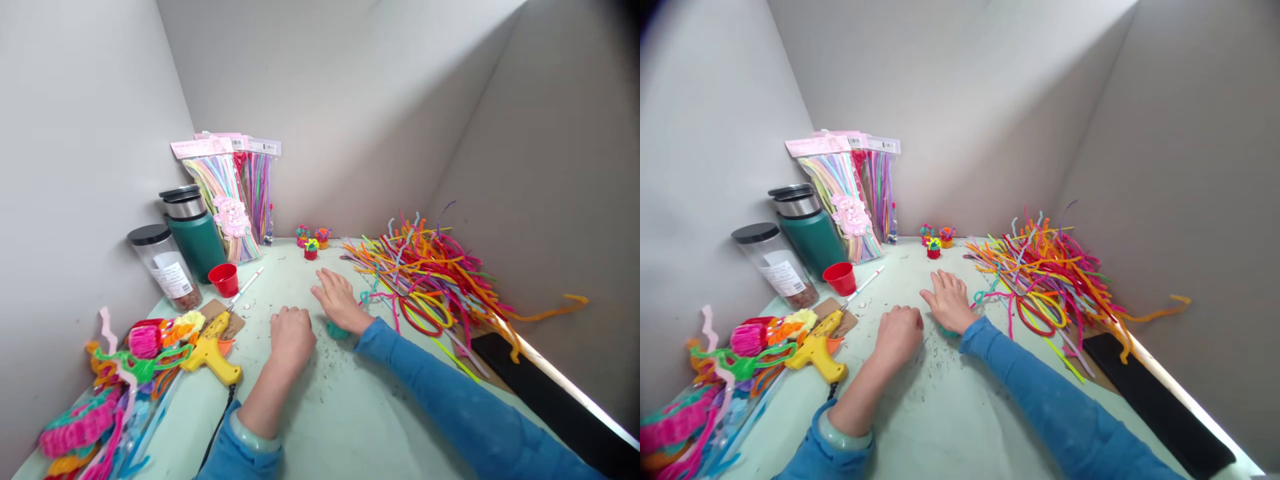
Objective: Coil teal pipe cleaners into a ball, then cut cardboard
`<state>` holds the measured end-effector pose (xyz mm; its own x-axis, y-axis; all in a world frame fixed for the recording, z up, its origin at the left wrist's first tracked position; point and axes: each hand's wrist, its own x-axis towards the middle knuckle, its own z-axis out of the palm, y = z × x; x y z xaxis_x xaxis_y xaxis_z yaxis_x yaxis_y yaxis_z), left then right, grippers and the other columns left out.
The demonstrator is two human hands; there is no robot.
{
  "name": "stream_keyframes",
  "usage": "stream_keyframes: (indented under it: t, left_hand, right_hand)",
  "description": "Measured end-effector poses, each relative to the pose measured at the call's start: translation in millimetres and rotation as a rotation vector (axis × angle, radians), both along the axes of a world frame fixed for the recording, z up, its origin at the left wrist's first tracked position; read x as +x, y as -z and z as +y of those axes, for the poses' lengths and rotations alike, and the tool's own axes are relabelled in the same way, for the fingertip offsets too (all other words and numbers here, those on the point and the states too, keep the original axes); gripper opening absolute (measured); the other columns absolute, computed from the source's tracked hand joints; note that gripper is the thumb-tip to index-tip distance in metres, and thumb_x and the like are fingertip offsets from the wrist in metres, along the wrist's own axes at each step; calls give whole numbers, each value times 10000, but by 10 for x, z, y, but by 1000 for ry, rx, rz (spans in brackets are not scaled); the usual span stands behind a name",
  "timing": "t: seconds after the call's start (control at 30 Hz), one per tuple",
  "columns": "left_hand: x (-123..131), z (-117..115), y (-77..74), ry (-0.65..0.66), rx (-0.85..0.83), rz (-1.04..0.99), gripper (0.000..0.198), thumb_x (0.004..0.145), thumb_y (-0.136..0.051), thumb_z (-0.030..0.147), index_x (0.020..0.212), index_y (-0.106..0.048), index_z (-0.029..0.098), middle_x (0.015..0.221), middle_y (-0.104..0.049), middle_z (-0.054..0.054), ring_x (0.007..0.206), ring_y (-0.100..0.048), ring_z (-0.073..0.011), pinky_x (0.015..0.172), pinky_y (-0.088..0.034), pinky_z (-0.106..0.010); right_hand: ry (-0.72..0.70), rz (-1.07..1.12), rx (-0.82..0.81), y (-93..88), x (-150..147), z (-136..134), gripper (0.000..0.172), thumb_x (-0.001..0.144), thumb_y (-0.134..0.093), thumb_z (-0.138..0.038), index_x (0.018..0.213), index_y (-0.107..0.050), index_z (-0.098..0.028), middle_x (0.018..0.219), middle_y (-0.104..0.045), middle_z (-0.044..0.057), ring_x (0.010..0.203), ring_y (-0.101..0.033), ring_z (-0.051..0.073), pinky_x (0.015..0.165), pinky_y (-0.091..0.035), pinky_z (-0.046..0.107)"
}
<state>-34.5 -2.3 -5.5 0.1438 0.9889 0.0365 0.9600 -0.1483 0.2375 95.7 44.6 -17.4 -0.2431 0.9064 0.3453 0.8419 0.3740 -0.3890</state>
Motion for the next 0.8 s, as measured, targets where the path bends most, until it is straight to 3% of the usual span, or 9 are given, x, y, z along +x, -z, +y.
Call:
stream_keyframes:
  t: [0.1,0.2,0.3,0.43,0.67,0.8]
  left_hand:
    - [17,-3,-6,55,14,-65,263,719,-419,63,821,-639,167,874,-648,-107,920,-540,-244,792,-365,-367]
    - [72,-17,-20,176,2,-165,260,718,-493,125,928,-619,212,923,-646,-37,898,-553,-173,766,-389,-265]
    - [147,-44,-14,237,-7,-238,267,701,-568,206,966,-599,217,891,-643,-8,828,-568,-148,699,-403,-225]
    - [205,-82,27,238,28,-265,240,715,-561,203,951,-603,199,846,-629,-25,795,-564,-167,681,-392,-249]
    - [276,-107,86,227,69,-233,333,687,-651,364,989,-612,229,863,-599,-29,766,-563,-184,679,-392,-273]
    - [341,-113,105,229,66,-200,202,732,-612,320,914,-629,235,850,-585,-30,810,-564,-188,707,-392,-272]
  right_hand:
    - [-17,204,76,-198,140,-34,415,929,-280,-353,1219,-479,-132,1253,-509,139,1164,-433,214,974,-318,368]
    - [-41,215,55,-306,351,-201,309,916,-329,-296,1009,-594,-167,998,-629,75,934,-561,169,816,-422,288]
    - [-3,101,-26,-199,542,-448,209,856,-424,-212,830,-628,-176,833,-635,49,789,-578,171,706,-426,284]
    - [-17,85,-45,27,631,-680,186,830,-451,-162,875,-629,-188,841,-633,44,798,-577,173,690,-425,276]
    - [-70,285,-7,193,573,-704,211,851,-430,-138,958,-605,-189,903,-633,52,838,-578,179,756,-448,308]
    - [-118,353,9,255,572,-685,236,857,-410,-127,974,-600,-206,909,-626,59,849,-571,192,759,-457,334]
